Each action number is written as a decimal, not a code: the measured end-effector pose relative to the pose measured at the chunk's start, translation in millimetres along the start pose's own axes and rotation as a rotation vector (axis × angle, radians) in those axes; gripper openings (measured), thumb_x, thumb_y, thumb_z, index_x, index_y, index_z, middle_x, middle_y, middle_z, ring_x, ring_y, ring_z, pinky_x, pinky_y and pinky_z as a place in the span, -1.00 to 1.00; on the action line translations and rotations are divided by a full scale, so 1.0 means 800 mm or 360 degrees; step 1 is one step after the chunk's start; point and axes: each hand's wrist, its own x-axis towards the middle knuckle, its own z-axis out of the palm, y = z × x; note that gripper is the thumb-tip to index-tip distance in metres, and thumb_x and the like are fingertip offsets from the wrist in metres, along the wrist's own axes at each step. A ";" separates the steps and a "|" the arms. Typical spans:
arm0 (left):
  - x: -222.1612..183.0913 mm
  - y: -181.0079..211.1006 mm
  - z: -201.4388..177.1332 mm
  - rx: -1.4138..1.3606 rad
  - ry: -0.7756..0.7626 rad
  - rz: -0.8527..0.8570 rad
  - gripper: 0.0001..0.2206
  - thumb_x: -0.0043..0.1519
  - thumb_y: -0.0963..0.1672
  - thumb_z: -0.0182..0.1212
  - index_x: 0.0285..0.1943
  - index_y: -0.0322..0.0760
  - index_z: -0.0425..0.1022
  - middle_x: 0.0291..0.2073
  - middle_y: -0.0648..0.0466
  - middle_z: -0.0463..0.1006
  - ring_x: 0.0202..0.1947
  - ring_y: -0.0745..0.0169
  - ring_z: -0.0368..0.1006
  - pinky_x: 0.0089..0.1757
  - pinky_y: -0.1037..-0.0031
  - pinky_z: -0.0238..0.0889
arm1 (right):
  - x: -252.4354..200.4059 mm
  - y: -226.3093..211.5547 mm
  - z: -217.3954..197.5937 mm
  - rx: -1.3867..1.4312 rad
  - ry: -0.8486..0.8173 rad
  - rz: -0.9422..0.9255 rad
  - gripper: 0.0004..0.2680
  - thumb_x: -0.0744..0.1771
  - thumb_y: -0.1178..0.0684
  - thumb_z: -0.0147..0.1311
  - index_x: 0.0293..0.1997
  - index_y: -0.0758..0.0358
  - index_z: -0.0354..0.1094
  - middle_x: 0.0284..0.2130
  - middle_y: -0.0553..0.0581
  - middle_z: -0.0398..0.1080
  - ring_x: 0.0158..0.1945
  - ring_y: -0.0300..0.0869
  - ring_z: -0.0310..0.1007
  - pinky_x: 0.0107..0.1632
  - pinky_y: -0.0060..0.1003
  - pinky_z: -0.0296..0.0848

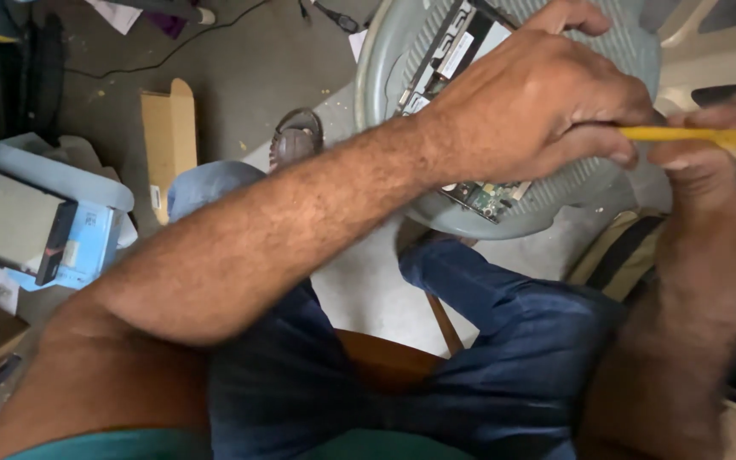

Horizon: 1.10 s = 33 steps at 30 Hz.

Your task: The person manipulates the internal components of a small form-factor computer, removing the cooling fan and heat sink, unscrewing parts of the motherboard using a screwdriver, and inspecting the chassis ports.

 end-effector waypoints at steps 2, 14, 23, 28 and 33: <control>0.001 0.000 0.005 -0.0007 -0.0072 -0.0062 -0.82 0.37 -0.03 0.29 -0.02 -0.16 0.59 -0.30 0.20 0.69 -0.18 0.34 0.62 0.26 -0.02 0.00 | -0.006 -0.004 -0.004 -0.0060 0.0017 0.0015 -0.89 0.53 0.18 0.04 0.14 0.43 0.34 0.00 0.14 0.41 0.00 -0.18 0.46 0.13 -0.37 0.48; 0.002 -0.004 0.014 -0.0006 -0.0103 -0.0093 -0.88 0.33 -0.03 0.29 -0.11 -0.07 0.58 -0.25 0.22 0.71 -0.12 0.37 0.62 0.28 -0.15 -0.10 | 0.003 0.007 -0.004 0.0146 -0.0034 -0.0009 -0.96 0.60 0.20 0.00 0.11 0.34 0.30 0.00 0.13 0.40 0.07 -0.20 0.44 0.23 -0.37 0.49; 0.001 0.003 0.008 0.0001 -0.0088 -0.0102 -0.88 0.30 -0.05 0.31 -0.10 -0.10 0.59 -0.34 0.23 0.69 -0.17 0.33 0.61 0.26 -0.16 -0.08 | 0.006 -0.002 -0.009 -0.0248 -0.0164 -0.0219 -0.92 0.62 0.26 -0.07 0.09 0.48 0.29 0.01 0.27 0.41 0.08 -0.05 0.44 0.28 -0.23 0.41; 0.001 0.003 0.008 -0.0062 0.0036 -0.0055 -0.79 0.26 0.00 0.34 -0.10 -0.14 0.56 -0.36 0.22 0.65 -0.21 0.31 0.59 0.22 -0.13 -0.07 | 0.011 -0.010 0.002 0.0170 -0.0025 0.0045 -0.92 0.58 0.21 -0.02 0.03 0.43 0.28 -0.05 0.18 0.44 0.03 -0.16 0.48 0.26 -0.27 0.48; 0.001 -0.001 0.007 0.0022 -0.0084 -0.0142 -0.82 0.28 0.00 0.33 -0.16 -0.12 0.58 -0.43 0.26 0.65 -0.27 0.37 0.59 0.23 -0.12 -0.07 | 0.007 -0.025 -0.001 -0.0153 -0.0150 -0.0050 -0.91 0.61 0.27 -0.12 0.06 0.48 0.26 0.00 0.35 0.43 0.08 -0.03 0.47 0.29 -0.23 0.44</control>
